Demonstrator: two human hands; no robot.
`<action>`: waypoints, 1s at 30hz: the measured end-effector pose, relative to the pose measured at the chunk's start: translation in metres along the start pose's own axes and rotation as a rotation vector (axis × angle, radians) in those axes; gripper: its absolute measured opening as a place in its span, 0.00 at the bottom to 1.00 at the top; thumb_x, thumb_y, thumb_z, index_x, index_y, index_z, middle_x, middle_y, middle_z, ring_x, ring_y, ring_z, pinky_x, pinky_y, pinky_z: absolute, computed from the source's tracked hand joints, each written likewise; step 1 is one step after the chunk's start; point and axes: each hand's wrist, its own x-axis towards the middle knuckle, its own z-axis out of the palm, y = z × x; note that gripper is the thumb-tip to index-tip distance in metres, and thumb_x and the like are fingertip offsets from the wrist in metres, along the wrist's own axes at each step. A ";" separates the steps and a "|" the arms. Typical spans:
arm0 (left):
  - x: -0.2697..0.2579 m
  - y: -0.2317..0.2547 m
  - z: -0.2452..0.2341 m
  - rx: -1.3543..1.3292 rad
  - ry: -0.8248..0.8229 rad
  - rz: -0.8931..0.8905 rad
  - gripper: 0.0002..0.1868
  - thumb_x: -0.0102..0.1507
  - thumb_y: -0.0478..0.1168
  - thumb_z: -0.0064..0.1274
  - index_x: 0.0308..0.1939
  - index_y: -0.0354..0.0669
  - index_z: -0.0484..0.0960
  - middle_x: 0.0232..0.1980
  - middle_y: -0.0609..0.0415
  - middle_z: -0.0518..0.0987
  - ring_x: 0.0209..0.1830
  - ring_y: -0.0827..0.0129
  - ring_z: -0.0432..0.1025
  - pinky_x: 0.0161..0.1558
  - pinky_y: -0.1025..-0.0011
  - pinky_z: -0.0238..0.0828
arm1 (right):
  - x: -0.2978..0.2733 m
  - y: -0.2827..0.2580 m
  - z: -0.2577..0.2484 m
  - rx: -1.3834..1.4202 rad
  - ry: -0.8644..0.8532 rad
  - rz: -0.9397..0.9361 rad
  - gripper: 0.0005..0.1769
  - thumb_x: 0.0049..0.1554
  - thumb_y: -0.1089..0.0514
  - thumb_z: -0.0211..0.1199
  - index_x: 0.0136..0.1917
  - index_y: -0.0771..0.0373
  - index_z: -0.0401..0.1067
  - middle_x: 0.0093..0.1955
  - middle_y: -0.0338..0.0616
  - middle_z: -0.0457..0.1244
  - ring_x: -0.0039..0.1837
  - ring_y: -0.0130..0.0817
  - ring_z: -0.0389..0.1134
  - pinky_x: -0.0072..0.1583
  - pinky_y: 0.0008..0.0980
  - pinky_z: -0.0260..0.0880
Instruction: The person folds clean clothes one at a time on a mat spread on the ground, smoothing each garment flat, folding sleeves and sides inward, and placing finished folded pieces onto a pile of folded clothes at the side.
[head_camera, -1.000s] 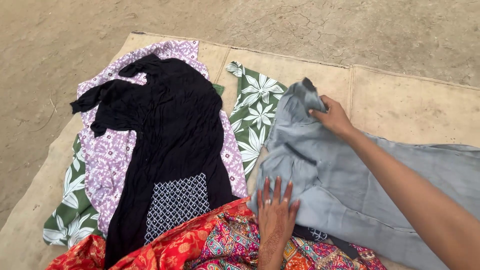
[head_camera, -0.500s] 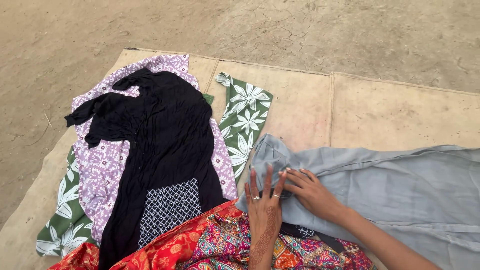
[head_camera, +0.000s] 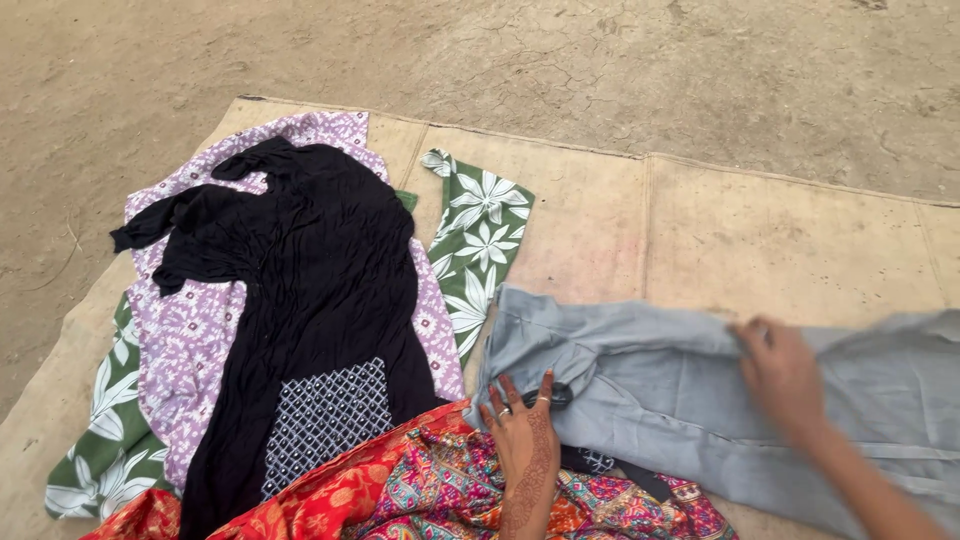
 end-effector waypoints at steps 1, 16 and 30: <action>0.001 0.002 0.000 -0.001 -0.012 -0.009 0.36 0.68 0.35 0.40 0.78 0.77 0.57 0.79 0.28 0.45 0.79 0.31 0.45 0.74 0.36 0.35 | -0.019 -0.012 0.009 0.051 0.056 0.005 0.28 0.50 0.65 0.62 0.65 0.51 0.72 0.63 0.41 0.64 0.62 0.44 0.67 0.64 0.44 0.68; -0.024 0.068 0.023 0.120 0.620 0.381 0.35 0.64 0.47 0.40 0.76 0.50 0.57 0.81 0.48 0.50 0.80 0.42 0.43 0.73 0.39 0.33 | -0.047 -0.028 0.031 0.045 -0.021 0.126 0.27 0.55 0.56 0.59 0.69 0.46 0.67 0.70 0.38 0.58 0.70 0.39 0.58 0.65 0.47 0.59; -0.019 0.224 0.127 -0.374 0.385 0.146 0.31 0.73 0.54 0.22 0.71 0.46 0.71 0.74 0.62 0.71 0.80 0.60 0.54 0.76 0.55 0.38 | -0.046 -0.014 0.050 0.127 -0.079 0.108 0.39 0.52 0.52 0.60 0.76 0.54 0.57 0.72 0.45 0.54 0.71 0.42 0.55 0.65 0.46 0.58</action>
